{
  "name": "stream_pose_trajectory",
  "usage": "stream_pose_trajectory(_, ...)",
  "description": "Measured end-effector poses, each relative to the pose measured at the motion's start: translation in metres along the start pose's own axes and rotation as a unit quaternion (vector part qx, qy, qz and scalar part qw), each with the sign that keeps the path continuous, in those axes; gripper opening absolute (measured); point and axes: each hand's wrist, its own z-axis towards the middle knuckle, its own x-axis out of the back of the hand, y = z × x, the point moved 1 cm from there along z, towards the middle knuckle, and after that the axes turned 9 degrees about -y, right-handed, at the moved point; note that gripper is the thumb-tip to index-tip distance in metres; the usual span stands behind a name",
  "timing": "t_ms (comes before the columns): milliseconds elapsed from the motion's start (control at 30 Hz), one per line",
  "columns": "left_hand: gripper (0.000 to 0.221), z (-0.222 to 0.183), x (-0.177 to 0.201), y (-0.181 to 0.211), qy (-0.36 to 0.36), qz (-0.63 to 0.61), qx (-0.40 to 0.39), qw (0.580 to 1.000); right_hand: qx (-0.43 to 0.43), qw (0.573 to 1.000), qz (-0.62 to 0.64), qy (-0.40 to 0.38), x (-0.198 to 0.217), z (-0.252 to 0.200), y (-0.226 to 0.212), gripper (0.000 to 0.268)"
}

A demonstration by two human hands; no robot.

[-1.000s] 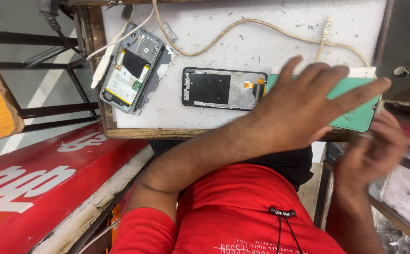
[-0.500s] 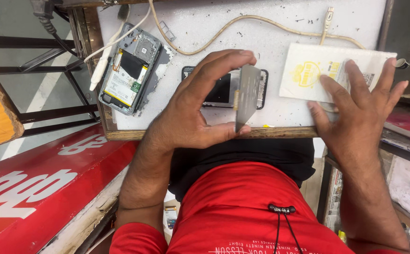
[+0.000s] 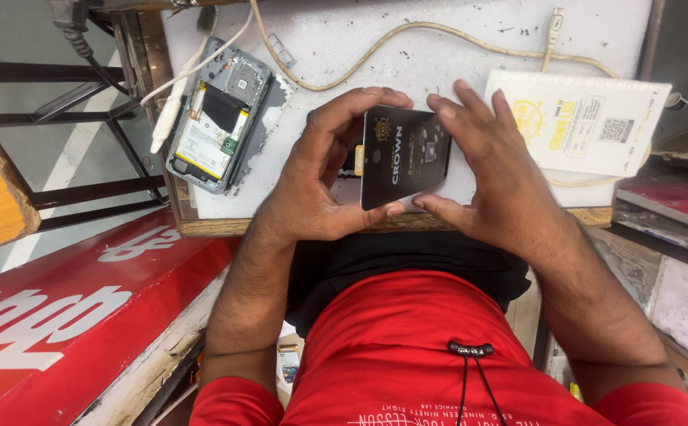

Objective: The person assembles a smartphone by placing the battery into the chassis, applying adhesive along the frame, and attaching a new screen. They then connect the ribbon cable, press the screen into place, and test the device by powering it on.

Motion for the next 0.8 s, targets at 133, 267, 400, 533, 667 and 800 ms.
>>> stream_pose_trajectory(133, 0.101, -0.003, 0.003, 0.006, 0.018, 0.007, 0.025, 1.0, -0.01, 1.0, 0.007, -0.001, -0.001, 0.008, 0.0, 0.115)
stream_pose_trajectory(267, 0.108, -0.001, 0.014, 0.044, 0.044, 0.228, 0.065, 0.97, -0.008, 1.0, -0.027, -0.002, 0.0, 0.014, -0.004, 0.115)
stream_pose_trajectory(400, 0.08, -0.004, -0.007, 0.097, 0.006, 0.501, 0.169, 0.849, -0.017, 0.996, -0.081, -0.021, 0.003, 0.017, -0.009, 0.113)
stream_pose_trajectory(533, 0.05, 0.016, -0.027, 0.092, -0.062, 0.599, 0.213, 0.77, -0.009, 0.991, -0.128, -0.04, 0.005, 0.028, -0.021, 0.11)
stream_pose_trajectory(667, 0.043, 0.033, -0.021, 0.064, -0.072, 0.583, 0.201, 0.783, -0.013, 0.991, -0.126, -0.036, 0.008, 0.032, -0.025, 0.109)
stream_pose_trajectory(800, 0.037, 0.034, -0.014, 0.049, -0.096, 0.574, 0.202, 0.788, -0.021, 0.994, -0.103, -0.034, 0.008, 0.03, -0.02, 0.107)
